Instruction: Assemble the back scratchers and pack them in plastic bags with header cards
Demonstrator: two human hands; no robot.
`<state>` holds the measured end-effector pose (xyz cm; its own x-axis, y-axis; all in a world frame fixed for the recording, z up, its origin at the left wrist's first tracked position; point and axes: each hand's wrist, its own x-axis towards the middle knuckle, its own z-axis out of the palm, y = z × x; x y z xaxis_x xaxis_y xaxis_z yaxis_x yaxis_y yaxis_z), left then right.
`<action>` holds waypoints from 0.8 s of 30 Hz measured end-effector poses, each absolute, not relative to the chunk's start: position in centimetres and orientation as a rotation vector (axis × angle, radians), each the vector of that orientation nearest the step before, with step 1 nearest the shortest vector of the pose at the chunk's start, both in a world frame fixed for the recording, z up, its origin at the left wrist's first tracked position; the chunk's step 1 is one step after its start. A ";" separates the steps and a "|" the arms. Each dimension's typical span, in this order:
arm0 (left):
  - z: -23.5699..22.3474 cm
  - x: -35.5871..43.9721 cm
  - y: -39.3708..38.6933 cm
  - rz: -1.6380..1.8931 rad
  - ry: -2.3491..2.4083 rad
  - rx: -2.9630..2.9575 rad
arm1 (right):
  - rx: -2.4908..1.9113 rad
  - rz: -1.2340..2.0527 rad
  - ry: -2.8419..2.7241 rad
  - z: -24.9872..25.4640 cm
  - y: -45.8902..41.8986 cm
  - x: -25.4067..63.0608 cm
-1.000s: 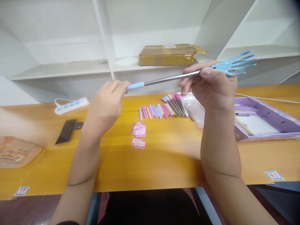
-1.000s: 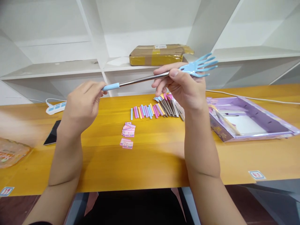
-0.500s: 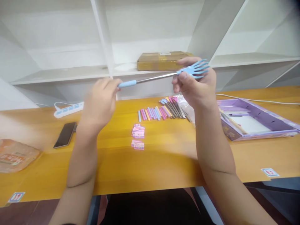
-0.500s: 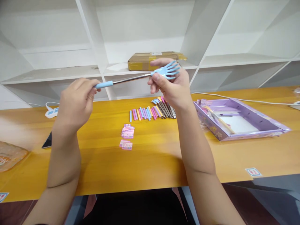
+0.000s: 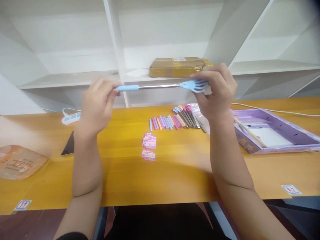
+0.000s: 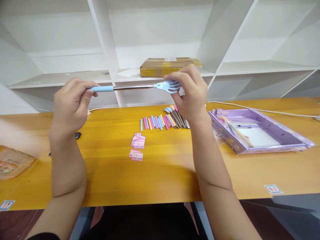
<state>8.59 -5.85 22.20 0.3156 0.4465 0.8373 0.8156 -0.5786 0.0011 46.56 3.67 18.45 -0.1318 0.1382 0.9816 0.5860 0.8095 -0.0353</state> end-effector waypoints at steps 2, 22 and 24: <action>22.3 8.5 -5.8 -1.197 -1.118 -2.180 | -0.609 -0.543 -1.685 18.7 3.5 46.6; 21.8 8.8 -5.0 -1.255 -1.119 -2.048 | -0.478 -0.396 -1.762 19.4 1.1 45.7; 21.8 9.3 -5.2 -1.214 -1.131 -2.061 | -0.521 -0.360 -1.788 19.3 1.0 45.7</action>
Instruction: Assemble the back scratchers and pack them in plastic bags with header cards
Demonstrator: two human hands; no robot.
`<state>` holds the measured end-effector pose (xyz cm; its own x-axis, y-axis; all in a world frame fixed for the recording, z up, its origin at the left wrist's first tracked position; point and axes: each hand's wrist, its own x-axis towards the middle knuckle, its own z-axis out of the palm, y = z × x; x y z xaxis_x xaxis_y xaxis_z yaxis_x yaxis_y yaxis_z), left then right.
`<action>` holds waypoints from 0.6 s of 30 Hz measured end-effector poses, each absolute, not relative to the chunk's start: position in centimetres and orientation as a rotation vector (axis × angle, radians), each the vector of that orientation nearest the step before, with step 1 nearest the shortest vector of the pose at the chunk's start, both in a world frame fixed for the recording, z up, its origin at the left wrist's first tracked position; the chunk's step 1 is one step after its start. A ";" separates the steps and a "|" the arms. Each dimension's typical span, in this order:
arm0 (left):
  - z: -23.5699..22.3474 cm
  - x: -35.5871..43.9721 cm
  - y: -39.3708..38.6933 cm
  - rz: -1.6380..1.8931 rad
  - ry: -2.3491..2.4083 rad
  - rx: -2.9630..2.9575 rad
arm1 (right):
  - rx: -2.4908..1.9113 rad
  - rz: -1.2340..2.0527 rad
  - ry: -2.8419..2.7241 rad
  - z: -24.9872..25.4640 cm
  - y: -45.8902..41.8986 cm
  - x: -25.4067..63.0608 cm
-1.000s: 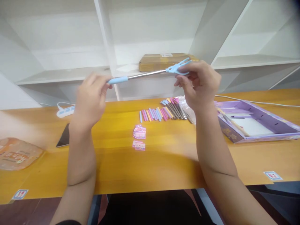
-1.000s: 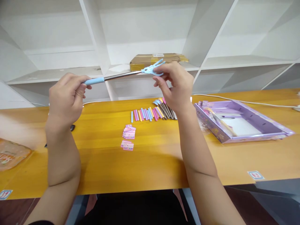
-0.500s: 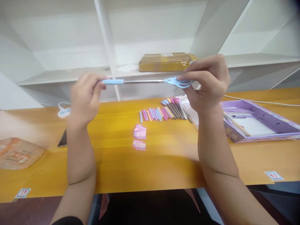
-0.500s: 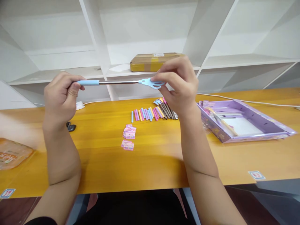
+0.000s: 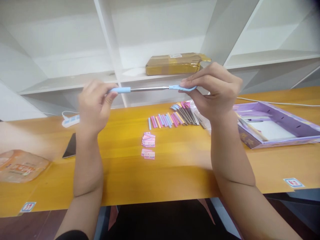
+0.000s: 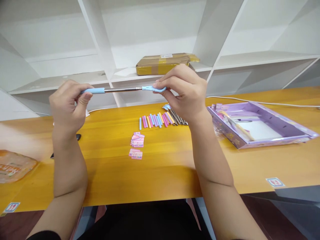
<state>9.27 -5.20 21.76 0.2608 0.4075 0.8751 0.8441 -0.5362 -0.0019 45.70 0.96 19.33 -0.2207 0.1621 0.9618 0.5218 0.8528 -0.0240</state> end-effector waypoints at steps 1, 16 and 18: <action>21.7 9.6 -5.3 -1.196 -1.140 -2.071 | -0.531 -0.344 -1.797 19.3 0.9 45.7; 20.7 11.7 -4.4 -1.153 -1.172 -2.154 | -0.501 -0.137 -1.879 18.0 1.7 44.5; 20.6 11.9 -4.4 -1.126 -1.229 -2.174 | -0.524 -0.171 -1.877 17.8 1.8 44.3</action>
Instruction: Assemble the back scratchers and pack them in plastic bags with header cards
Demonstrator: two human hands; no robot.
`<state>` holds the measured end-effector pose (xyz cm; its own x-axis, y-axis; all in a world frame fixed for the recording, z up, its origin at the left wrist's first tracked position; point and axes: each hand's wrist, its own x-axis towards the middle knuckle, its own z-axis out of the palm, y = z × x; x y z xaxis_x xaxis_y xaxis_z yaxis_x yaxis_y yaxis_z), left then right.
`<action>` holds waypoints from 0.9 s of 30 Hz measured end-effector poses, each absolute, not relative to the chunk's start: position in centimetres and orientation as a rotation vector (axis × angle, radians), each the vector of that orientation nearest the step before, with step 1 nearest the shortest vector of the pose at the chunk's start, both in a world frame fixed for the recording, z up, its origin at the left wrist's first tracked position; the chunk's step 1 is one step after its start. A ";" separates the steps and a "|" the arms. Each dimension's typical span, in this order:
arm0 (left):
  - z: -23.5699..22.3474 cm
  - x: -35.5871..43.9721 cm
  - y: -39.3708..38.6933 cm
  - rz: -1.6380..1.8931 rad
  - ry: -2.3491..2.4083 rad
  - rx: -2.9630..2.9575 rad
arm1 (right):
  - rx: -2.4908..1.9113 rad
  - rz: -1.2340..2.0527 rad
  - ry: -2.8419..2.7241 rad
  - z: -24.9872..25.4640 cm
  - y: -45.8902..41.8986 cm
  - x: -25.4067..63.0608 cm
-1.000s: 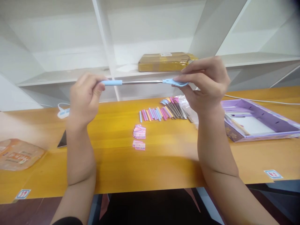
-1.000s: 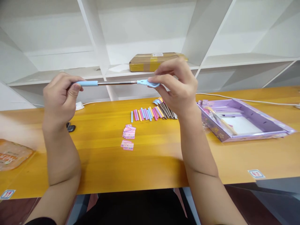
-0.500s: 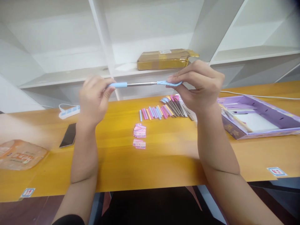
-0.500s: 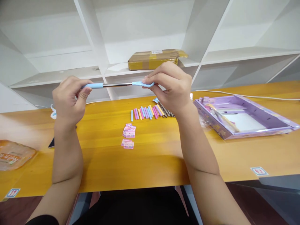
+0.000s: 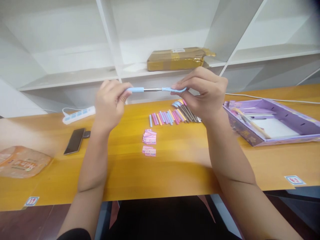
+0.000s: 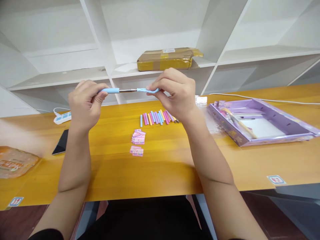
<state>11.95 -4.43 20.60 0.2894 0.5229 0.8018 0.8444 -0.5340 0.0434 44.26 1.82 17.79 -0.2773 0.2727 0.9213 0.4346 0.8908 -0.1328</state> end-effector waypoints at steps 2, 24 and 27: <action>20.6 12.1 -4.5 -1.104 -1.247 -2.188 | -0.548 -0.199 -1.865 17.6 2.0 43.9; 21.3 10.0 -5.9 -0.897 -1.287 -2.198 | -0.566 0.112 -1.996 16.5 1.1 42.0; 21.1 10.1 -6.2 -0.814 -1.287 -2.192 | -0.600 0.063 -2.042 16.4 1.2 42.2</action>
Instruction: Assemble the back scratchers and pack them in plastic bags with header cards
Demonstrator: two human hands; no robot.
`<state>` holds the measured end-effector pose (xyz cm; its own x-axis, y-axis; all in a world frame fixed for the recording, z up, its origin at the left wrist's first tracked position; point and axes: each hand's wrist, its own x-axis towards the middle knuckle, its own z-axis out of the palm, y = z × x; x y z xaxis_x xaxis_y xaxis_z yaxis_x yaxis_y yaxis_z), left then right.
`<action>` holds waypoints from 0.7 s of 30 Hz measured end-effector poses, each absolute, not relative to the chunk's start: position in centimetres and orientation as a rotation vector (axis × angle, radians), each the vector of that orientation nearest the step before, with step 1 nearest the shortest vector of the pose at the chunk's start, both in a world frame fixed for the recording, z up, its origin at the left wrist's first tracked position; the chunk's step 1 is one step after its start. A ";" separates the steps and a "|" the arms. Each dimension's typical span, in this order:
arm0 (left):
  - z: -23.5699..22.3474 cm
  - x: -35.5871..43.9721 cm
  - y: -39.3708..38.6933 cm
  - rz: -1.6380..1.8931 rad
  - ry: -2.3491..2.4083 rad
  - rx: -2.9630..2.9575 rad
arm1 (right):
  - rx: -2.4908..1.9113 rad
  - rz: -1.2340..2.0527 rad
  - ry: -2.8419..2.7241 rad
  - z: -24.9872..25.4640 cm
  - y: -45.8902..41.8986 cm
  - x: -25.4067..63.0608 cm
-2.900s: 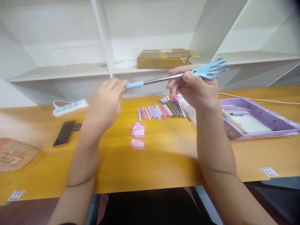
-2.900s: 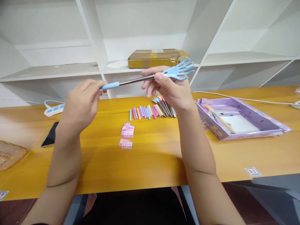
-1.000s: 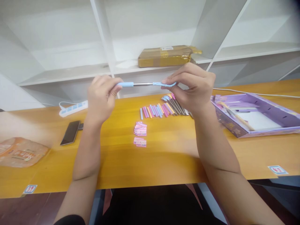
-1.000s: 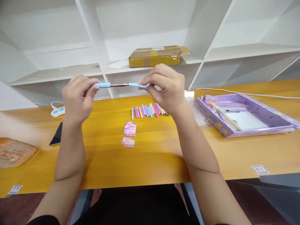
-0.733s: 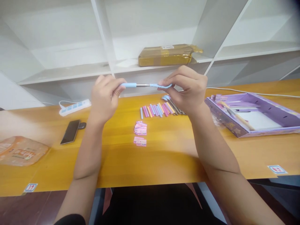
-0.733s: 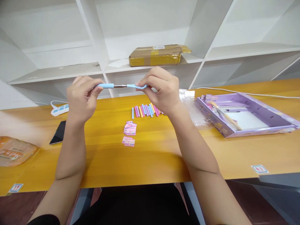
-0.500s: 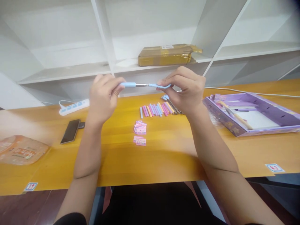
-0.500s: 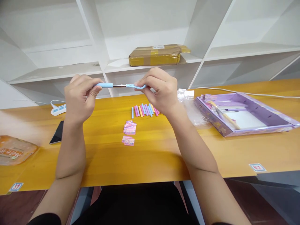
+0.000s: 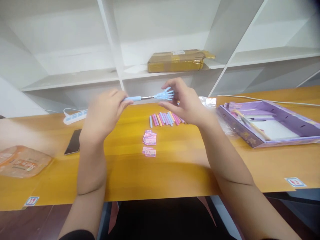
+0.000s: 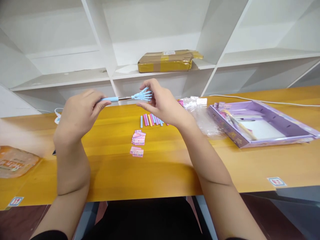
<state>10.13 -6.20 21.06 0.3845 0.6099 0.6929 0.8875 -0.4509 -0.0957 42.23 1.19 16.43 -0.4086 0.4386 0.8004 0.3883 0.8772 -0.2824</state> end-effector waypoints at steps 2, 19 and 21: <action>21.1 10.1 -6.4 -0.791 -1.304 -2.232 | -0.594 0.022 -2.069 16.7 1.1 42.5; 20.7 13.7 -7.1 -0.556 -1.418 -2.303 | -0.480 -0.450 -1.979 16.2 1.0 40.8; 20.5 14.4 -7.0 -0.531 -1.428 -2.232 | -0.423 -0.480 -1.953 16.2 1.0 40.7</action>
<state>14.36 -7.02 20.45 0.3942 0.7479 0.5341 0.9152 -0.3728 -0.1533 40.71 1.04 16.22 -0.4038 0.0796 0.9114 0.4933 0.8579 0.1436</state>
